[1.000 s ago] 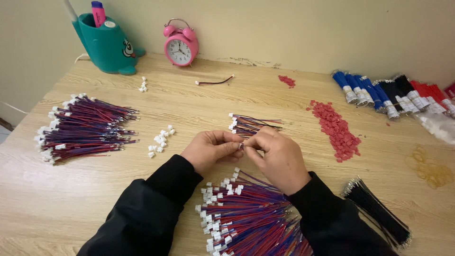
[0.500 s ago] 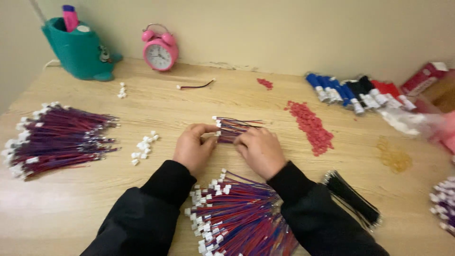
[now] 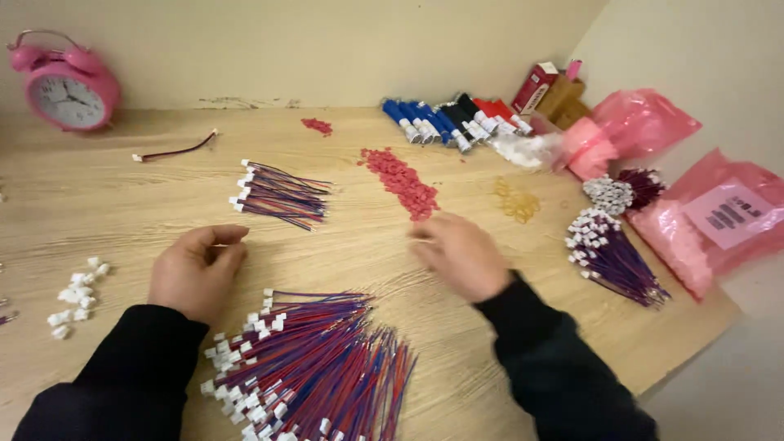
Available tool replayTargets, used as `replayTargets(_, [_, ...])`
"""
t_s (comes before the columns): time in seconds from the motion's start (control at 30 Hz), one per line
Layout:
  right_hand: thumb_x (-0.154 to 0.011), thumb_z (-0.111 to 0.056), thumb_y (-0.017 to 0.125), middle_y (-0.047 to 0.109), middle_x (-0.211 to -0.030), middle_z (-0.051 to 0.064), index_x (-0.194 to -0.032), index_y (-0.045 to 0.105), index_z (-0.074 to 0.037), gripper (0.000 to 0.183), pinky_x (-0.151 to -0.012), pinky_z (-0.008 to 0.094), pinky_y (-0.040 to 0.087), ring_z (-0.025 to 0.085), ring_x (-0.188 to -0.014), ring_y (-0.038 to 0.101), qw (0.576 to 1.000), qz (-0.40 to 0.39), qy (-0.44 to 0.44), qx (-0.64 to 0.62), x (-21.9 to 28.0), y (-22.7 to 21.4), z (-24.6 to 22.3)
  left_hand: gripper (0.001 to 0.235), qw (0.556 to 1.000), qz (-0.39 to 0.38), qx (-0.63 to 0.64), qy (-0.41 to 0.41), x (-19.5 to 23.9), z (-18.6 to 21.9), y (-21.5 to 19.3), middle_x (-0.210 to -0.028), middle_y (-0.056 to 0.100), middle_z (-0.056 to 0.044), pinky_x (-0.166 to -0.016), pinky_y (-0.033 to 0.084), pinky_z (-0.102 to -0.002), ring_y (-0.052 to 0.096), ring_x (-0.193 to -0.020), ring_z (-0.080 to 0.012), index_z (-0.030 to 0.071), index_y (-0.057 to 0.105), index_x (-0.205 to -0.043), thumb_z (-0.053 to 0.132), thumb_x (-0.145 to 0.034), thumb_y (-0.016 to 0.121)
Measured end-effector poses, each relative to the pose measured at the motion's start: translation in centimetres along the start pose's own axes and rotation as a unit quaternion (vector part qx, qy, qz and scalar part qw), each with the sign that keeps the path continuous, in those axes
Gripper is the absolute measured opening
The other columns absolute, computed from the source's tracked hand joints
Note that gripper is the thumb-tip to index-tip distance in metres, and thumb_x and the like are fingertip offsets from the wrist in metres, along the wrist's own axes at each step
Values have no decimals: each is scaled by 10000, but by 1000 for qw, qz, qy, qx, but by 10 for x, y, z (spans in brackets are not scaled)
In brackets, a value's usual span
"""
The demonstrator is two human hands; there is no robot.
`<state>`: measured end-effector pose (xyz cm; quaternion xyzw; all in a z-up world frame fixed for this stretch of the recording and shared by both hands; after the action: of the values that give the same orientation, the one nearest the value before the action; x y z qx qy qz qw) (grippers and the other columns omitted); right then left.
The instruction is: Sort and organize bundles of electrical wires with connectors on a desk
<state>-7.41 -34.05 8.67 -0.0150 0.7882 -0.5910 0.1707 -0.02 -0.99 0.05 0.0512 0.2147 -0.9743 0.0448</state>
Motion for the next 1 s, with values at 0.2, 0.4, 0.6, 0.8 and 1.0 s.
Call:
replayTargets(0.2, [-800,-468,718,681,-1078,135,-1172,663,-111,519,-927,450,510,342,-1088,644,963,-102,232,86,42,-24,46,222,998,5,22,57,2,4,-1,-994,715,-76,-791,532,-347,686,-912,-203,161,749,-1049,76,-846,724])
replayTargets(0.4, [-748,-512,721,703,-971,3,-920,717,-247,316,-723,387,459,221,-902,652,953,-112,275,63,47,-8,57,219,997,-16,-74,34,1,1,0,-908,714,49,-750,445,-255,593,-743,-102,239,763,-1045,204,-856,658])
replayTargets(0.6, [-821,-461,672,689,-817,15,-807,684,-196,266,-680,373,421,209,-785,627,959,-59,273,35,50,-14,69,221,995,-30,-84,39,-1,-4,0,-859,715,40,-733,438,-256,577,-712,-98,236,760,-1070,213,-873,662])
replayTargets(0.8, [-904,-368,599,711,-895,89,-981,638,-136,247,-750,393,439,266,-844,643,962,17,269,-31,51,-26,74,265,992,-43,-114,21,3,9,-1,-891,726,41,-729,450,-277,594,-727,-119,256,752,-1111,217,-873,643])
replayTargets(1.0, [-902,-342,599,681,-813,40,-923,634,-137,209,-726,349,433,199,-775,611,964,4,256,-76,51,-13,79,266,979,-54,-92,175,36,79,14,-1027,691,-64,-789,531,-325,681,-838,-183,136,707,-1101,134,-845,631])
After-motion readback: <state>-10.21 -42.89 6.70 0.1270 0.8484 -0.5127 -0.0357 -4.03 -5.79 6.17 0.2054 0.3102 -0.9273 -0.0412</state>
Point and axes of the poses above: each hand's wrist, its own x-axis away from the middle knuckle, its own y-axis out of the palm, z = x × y, the point moved 1 cm from there along -x, towards the middle knuckle
